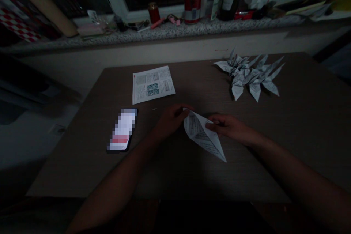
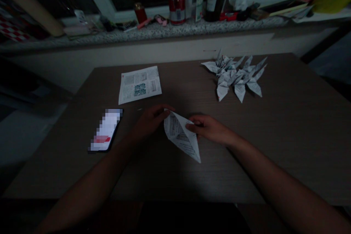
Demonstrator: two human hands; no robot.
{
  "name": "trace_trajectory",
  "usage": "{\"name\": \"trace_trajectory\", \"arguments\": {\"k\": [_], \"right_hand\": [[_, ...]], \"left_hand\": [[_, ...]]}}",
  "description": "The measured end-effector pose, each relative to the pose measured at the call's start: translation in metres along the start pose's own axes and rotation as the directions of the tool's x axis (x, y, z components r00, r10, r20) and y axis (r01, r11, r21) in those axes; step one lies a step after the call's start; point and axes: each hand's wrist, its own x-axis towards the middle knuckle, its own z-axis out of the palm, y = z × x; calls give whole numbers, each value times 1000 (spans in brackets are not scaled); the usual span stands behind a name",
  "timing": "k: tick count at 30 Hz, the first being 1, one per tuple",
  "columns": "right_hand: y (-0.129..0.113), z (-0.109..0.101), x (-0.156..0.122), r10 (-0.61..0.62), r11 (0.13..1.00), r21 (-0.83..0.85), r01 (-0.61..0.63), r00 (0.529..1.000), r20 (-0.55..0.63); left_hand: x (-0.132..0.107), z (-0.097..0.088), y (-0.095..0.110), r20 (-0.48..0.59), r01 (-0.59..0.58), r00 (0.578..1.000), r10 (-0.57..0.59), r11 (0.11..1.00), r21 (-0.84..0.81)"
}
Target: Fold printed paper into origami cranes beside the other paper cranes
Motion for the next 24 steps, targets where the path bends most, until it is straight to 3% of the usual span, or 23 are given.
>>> {"name": "trace_trajectory", "arguments": {"k": [10,16,24], "right_hand": [[-4,3,-3,-50,998,-49,49,998,-33],[0,2,-2,-36,998,-58,33,998,-42],[-2,2,-4,-49,995,-94,45,998,-41]], "left_hand": [[1,1,-7,-33,-45,998,44,999,-29],[-1,3,-1,-25,-7,1000,6,998,-59],[-1,4,-3,-39,7,999,-6,999,34]]}}
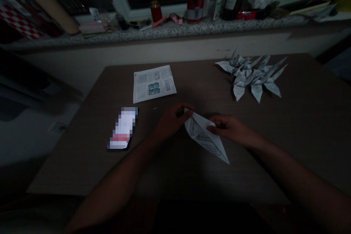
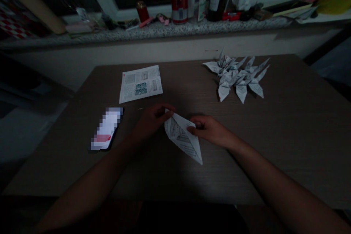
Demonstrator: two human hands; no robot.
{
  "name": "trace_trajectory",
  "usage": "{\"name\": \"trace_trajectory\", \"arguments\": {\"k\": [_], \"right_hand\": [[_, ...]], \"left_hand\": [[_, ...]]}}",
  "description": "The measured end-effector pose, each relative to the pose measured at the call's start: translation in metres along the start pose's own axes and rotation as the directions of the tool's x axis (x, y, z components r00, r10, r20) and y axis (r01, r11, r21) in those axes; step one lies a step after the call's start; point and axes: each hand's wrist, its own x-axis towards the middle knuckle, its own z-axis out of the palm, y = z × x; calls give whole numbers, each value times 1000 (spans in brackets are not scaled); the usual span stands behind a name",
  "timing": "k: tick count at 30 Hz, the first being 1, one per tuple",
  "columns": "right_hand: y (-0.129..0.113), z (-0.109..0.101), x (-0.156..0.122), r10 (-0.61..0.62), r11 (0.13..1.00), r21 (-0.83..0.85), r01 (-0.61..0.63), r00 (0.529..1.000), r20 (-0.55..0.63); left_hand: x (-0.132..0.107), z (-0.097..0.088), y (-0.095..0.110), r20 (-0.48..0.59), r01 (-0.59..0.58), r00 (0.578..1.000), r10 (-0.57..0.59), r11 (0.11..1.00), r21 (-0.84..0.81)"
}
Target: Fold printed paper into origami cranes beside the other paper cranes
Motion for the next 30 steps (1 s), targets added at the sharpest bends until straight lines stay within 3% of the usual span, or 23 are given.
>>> {"name": "trace_trajectory", "arguments": {"k": [16,23,27,30], "right_hand": [[1,-6,0,-17,999,-36,18,1000,4],[1,-7,0,-68,985,-160,64,997,-24],[1,-6,0,-74,973,-221,66,997,-26],[0,-5,0,-77,970,-234,68,997,-29]], "left_hand": [[-1,1,2,33,17,999,-12,987,-163],[-6,3,8,-5,-48,999,49,998,45],[-11,7,16,90,-130,990,113,969,212],[-13,8,20,145,-124,985,89,960,252]]}}
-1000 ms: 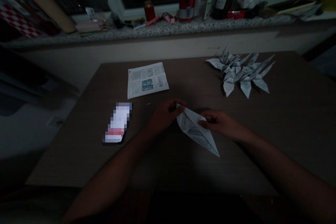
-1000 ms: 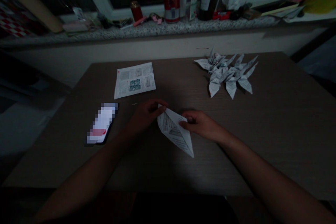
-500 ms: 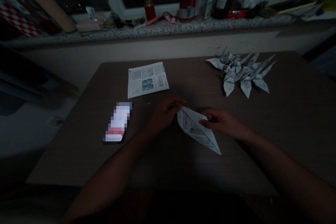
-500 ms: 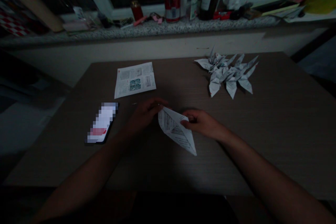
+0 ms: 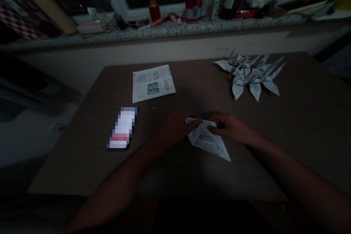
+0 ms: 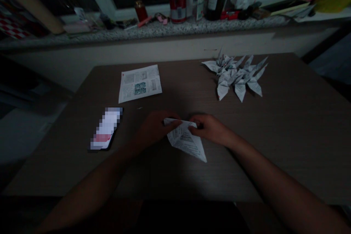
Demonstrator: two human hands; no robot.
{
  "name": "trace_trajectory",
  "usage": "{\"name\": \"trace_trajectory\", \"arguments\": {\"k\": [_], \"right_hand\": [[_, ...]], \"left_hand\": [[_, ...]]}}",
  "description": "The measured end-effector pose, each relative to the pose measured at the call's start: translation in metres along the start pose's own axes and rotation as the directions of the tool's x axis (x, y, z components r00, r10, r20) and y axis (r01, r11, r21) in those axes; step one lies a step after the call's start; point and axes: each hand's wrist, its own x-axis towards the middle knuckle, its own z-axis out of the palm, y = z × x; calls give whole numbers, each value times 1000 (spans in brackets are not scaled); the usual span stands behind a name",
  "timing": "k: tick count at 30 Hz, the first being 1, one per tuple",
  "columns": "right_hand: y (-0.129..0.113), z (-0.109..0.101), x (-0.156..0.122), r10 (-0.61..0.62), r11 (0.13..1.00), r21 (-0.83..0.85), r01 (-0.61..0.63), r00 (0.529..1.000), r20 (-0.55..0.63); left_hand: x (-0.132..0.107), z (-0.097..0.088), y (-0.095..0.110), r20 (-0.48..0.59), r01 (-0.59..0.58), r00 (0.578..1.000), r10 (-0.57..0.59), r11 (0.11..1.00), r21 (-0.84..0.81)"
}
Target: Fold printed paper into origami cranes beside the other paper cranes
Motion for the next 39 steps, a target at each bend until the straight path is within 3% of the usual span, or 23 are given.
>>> {"name": "trace_trajectory", "arguments": {"k": [6,12,17,21,30,35,39], "right_hand": [[-1,1,1,-3,997,71,4,1000,-14],[-4,-1,-3,-35,998,57,33,999,34],[-9,0,-3,-72,997,-11,73,995,74],[-9,4,0,-28,998,-53,34,993,116],[-8,11,2,-71,995,-56,81,984,163],[-3,3,0,-86,993,-63,98,982,168],[4,-9,-1,-78,994,-62,88,986,151]], "left_hand": [[1,-3,-5,27,48,999,-45,988,-146],[5,-9,-19,145,90,988,-58,970,-227],[4,-8,-20,197,23,980,0,993,-113],[1,-2,-14,186,-26,982,23,1000,14],[0,2,-9,256,-26,966,46,996,-82],[4,-9,-16,307,34,952,3,993,-114],[8,-28,-24,295,104,951,-87,994,-43]]}}
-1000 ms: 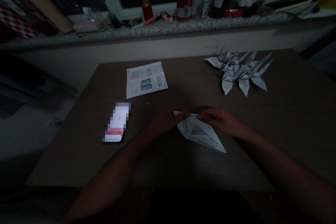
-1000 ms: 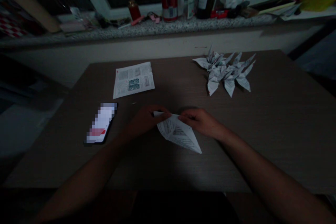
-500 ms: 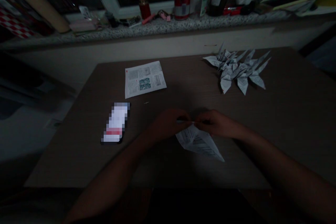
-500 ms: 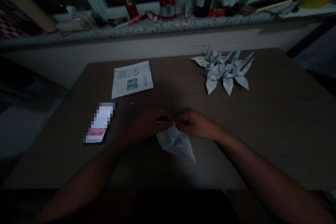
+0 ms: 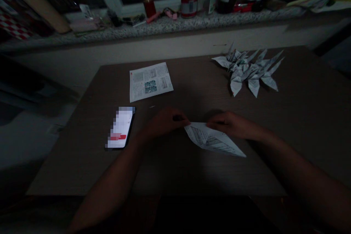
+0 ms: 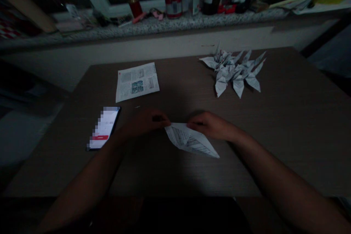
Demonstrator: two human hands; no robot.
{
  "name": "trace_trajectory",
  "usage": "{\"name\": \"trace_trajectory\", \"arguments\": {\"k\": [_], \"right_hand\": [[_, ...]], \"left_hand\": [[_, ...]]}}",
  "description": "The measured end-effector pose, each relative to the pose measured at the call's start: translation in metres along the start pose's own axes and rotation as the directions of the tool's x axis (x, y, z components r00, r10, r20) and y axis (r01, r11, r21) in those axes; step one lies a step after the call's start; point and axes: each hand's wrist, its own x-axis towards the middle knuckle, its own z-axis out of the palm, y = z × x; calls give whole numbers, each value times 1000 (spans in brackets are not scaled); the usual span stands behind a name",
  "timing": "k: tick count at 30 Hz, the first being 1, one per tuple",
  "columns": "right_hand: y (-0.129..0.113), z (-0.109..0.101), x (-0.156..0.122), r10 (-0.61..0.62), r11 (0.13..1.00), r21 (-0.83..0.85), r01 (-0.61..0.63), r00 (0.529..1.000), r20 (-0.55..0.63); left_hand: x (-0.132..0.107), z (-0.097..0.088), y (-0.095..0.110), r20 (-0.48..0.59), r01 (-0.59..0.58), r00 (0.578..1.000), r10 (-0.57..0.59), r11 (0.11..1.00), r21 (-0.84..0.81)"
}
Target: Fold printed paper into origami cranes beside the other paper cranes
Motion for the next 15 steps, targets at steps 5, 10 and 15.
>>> {"name": "trace_trajectory", "arguments": {"k": [5,10,15], "right_hand": [[6,-5,0,12,1000,10,-12,1000,13],[6,-4,1,40,999,28,-39,999,-27],[6,-7,1,74,996,60,-67,991,-116]], "left_hand": [[-2,-10,0,29,36,999,-36,999,-5],[-1,-9,-2,0,20,1000,-20,998,58],[2,-5,-4,-143,-32,989,46,995,94]]}}
